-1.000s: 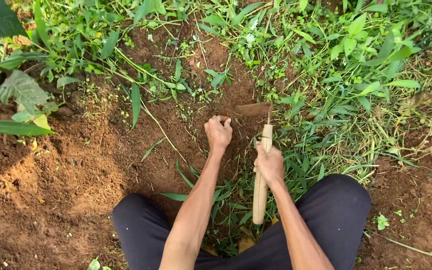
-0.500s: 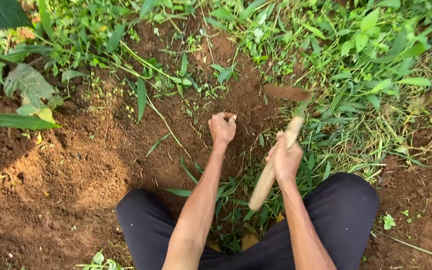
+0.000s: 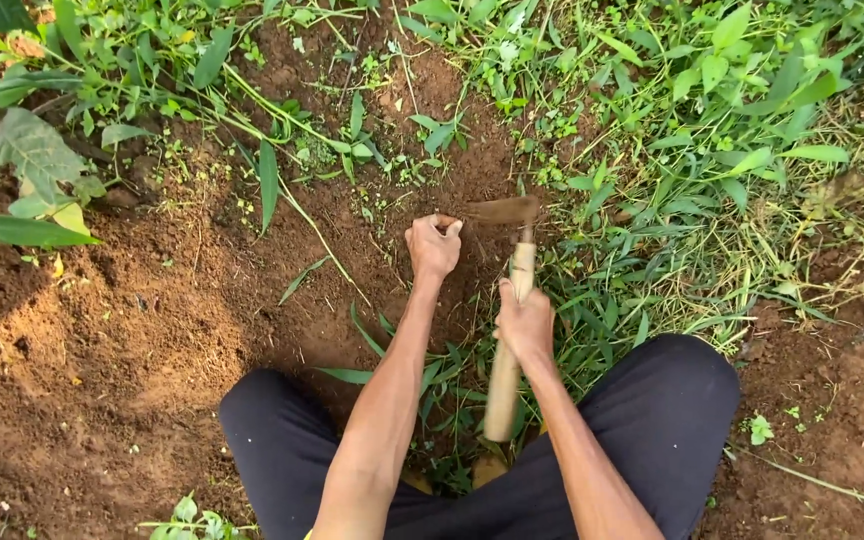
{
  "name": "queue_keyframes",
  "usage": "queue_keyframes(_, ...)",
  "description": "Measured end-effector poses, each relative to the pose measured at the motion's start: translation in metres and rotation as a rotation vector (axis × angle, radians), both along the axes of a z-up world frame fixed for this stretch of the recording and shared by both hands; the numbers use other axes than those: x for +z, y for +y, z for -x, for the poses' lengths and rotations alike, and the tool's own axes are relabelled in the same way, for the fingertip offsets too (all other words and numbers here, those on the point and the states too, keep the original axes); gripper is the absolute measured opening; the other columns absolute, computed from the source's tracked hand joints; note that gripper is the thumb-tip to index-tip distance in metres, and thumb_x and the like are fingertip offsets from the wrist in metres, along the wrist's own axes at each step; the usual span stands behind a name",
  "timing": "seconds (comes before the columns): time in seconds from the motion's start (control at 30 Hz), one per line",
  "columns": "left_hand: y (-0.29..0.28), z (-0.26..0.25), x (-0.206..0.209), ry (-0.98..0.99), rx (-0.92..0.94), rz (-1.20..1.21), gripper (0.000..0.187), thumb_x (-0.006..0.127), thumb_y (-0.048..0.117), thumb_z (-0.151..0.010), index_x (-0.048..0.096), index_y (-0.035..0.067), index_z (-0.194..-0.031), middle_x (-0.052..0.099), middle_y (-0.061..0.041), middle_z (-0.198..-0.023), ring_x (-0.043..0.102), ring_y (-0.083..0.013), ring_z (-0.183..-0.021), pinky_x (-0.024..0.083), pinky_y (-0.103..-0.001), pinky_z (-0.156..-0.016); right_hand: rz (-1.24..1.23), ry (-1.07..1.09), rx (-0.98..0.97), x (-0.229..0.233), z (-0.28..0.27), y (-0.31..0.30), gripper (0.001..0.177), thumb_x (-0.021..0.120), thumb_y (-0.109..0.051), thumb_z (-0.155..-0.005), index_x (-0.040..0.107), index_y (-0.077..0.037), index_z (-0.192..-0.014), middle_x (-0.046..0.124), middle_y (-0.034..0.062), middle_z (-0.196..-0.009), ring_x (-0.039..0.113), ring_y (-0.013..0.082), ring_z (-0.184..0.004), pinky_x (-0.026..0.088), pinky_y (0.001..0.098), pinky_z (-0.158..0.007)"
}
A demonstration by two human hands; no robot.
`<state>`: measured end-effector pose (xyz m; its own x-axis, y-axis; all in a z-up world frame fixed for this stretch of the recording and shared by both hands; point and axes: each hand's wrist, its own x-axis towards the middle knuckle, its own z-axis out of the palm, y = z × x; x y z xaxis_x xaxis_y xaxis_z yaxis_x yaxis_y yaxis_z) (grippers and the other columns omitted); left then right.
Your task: The person sits on the ground and uses a small hand hoe to dig and loosen the soil in a garden patch. They repeatedly strike the earth with the tool and use their hands to clear away weeds and debris from the tilled area.
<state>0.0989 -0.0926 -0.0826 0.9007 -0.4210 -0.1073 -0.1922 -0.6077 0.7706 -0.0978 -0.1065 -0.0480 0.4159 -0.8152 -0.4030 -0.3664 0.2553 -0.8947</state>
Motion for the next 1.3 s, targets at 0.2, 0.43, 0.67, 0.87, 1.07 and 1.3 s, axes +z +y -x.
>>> queue_keyframes(0.2,-0.007,-0.011,-0.031,0.034,0.005,0.017,0.009,0.078,0.023,-0.083,0.083,0.020,-0.089,0.078,-0.009,-0.083,0.074,-0.0339,-0.088,0.055,-0.044,-0.081,0.068,-0.151,-0.234,0.050,0.000,-0.005,0.019,0.052,-0.019,-0.104,0.057,-0.006,-0.090,0.061,0.0070,-0.058,0.063,0.0153,-0.045,0.052,0.0274,-0.046)
queue_keyframes(0.43,-0.004,-0.007,-0.031,0.048,-0.023,0.028,0.009,0.077,0.020,-0.086,0.083,0.016,-0.092,0.079,-0.009,-0.083,0.075,-0.0282,-0.080,0.056,-0.039,-0.079,-0.008,-0.013,-0.018,0.027,0.002,-0.015,0.024,0.054,-0.024,-0.107,0.062,-0.002,-0.099,0.064,0.0099,-0.062,0.063,0.0169,-0.047,0.052,0.0248,-0.042)
queue_keyframes(0.67,0.003,0.000,-0.028,0.072,-0.008,0.034,0.011,0.077,0.019,-0.086,0.083,0.013,-0.093,0.079,-0.011,-0.086,0.075,-0.0284,-0.081,0.056,-0.039,-0.078,0.182,-0.095,-0.035,-0.006,-0.001,-0.016,0.020,0.050,-0.019,-0.108,0.062,-0.007,-0.097,0.062,0.0043,-0.059,0.063,0.0138,-0.046,0.053,0.0233,-0.045)
queue_keyframes(0.87,0.010,0.005,-0.026,0.084,-0.018,0.031,0.011,0.077,0.018,-0.087,0.083,0.013,-0.094,0.079,-0.012,-0.092,0.075,-0.0317,-0.086,0.055,-0.042,-0.080,0.047,0.052,0.048,0.032,0.000,-0.013,0.023,0.055,-0.023,-0.105,0.063,-0.002,-0.102,0.062,0.0068,-0.064,0.062,0.0151,-0.051,0.051,0.0267,-0.049)
queue_keyframes(1.07,0.039,0.056,0.036,0.121,-0.019,0.091,0.014,0.075,0.014,-0.089,0.082,0.007,-0.099,0.079,-0.015,-0.095,0.074,-0.0285,-0.084,0.056,-0.041,-0.078,0.057,-0.173,-0.237,0.050,-0.001,-0.029,0.018,0.051,-0.020,-0.105,0.059,-0.006,-0.097,0.060,0.0055,-0.061,0.062,0.0148,-0.048,0.050,0.0257,-0.047)
queue_keyframes(1.3,0.095,0.092,0.013,0.086,-0.555,-0.514,0.043,0.072,0.004,-0.083,0.071,0.002,-0.127,0.052,-0.032,-0.147,0.059,-0.0514,-0.126,0.055,-0.062,-0.098,-0.063,-0.183,-0.383,0.041,0.012,-0.043,0.021,0.054,-0.028,-0.100,0.053,-0.009,-0.091,0.060,0.0075,-0.058,0.062,0.0154,-0.045,0.051,0.0303,-0.047)
